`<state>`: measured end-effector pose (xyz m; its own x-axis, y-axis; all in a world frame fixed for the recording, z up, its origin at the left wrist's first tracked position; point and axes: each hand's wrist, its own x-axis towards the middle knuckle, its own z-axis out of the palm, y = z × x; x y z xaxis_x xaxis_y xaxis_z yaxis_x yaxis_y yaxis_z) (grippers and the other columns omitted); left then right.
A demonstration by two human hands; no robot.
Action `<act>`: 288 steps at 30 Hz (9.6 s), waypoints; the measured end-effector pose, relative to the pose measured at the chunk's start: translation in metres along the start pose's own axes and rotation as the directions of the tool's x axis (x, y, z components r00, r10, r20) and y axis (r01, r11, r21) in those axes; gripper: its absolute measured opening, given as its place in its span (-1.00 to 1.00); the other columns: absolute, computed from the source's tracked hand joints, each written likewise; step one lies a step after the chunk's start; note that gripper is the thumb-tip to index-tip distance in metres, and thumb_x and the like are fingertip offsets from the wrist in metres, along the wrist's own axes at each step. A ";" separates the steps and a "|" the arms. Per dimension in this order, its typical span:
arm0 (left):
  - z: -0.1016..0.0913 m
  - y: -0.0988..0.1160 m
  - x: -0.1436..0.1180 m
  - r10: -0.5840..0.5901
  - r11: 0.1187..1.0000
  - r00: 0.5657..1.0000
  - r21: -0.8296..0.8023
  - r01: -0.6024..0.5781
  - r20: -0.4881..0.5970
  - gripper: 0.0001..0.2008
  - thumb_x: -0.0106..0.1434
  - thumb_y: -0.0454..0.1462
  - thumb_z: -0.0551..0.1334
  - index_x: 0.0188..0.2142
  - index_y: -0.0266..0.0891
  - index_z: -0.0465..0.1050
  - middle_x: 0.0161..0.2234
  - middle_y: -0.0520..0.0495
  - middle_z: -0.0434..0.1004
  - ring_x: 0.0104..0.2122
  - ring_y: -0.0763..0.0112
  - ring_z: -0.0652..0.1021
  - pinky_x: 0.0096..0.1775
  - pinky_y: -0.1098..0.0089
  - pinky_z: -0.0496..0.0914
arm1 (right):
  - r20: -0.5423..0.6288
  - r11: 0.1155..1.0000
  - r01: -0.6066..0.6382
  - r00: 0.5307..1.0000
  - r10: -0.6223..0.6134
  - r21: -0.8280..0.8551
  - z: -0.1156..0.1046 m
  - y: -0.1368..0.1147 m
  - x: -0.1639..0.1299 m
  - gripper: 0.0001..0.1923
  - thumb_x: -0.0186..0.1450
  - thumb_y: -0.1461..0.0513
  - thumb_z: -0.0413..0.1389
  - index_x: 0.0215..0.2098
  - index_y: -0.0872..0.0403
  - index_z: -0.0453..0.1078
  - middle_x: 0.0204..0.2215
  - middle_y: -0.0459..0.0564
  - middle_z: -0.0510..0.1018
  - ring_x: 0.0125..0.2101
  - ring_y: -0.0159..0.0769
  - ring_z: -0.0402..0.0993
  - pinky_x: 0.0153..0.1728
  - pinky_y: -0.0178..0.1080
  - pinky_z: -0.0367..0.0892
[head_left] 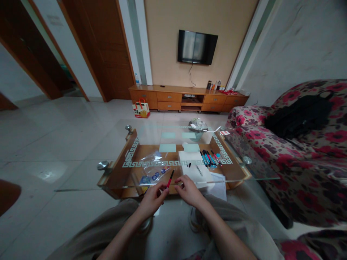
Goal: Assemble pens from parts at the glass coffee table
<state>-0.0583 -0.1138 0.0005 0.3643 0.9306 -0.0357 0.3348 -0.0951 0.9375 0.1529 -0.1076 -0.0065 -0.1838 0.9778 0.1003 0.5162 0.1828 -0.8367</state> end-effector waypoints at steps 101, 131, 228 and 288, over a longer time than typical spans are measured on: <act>0.009 0.040 0.112 0.218 0.960 0.967 0.208 -0.188 -0.131 -0.81 0.25 -0.15 0.20 -0.28 -0.23 0.44 -0.41 -0.02 0.56 -0.42 0.37 0.52 -0.39 0.44 0.31 | 0.058 0.934 0.190 0.982 -0.181 -0.302 -0.070 -0.015 0.044 -0.84 0.30 0.30 0.10 -0.19 0.07 0.49 -0.27 0.01 0.50 -0.22 -0.24 0.43 -0.10 -0.22 0.30; 0.001 0.014 0.111 0.131 0.883 0.976 0.468 -0.034 -0.176 -0.82 0.16 -0.18 0.30 -0.42 -0.19 0.35 -0.54 0.09 0.41 -0.51 0.42 0.40 -0.45 0.45 0.08 | -0.090 0.873 -0.028 0.996 -0.018 -0.487 -0.070 0.058 0.068 -0.58 0.29 0.18 0.18 0.09 0.08 0.34 0.00 0.10 0.40 -0.10 -0.22 0.46 -0.04 -0.25 0.29; 0.003 0.031 0.100 0.352 0.861 0.928 0.345 -0.373 0.124 -0.55 0.23 -0.38 0.14 0.10 -0.10 0.44 0.00 -0.09 0.56 -0.05 0.23 0.52 0.00 0.31 0.36 | -0.199 0.876 -0.053 0.966 0.167 0.480 -0.061 0.028 0.070 -0.65 0.07 0.06 0.28 -0.26 0.10 0.49 -0.52 -0.10 0.53 -0.51 -0.35 0.43 -0.55 -0.36 0.27; -0.006 0.027 0.101 0.358 0.810 0.917 0.431 -0.398 0.173 -0.73 0.39 -0.23 0.06 -0.08 -0.19 0.51 -0.31 -0.04 0.56 -0.35 0.34 0.49 -0.29 0.40 0.29 | -0.290 0.870 -0.051 0.932 0.218 0.491 -0.063 0.027 0.070 -0.61 0.06 0.03 0.31 -0.27 0.09 0.43 -0.42 -0.06 0.52 -0.46 -0.35 0.42 -0.51 -0.32 0.30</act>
<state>-0.0178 -0.0205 0.0239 0.6044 0.7586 0.2434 0.5011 -0.5995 0.6242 0.2061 -0.0282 0.0119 0.1837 0.9807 0.0671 0.0476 0.0593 -0.9971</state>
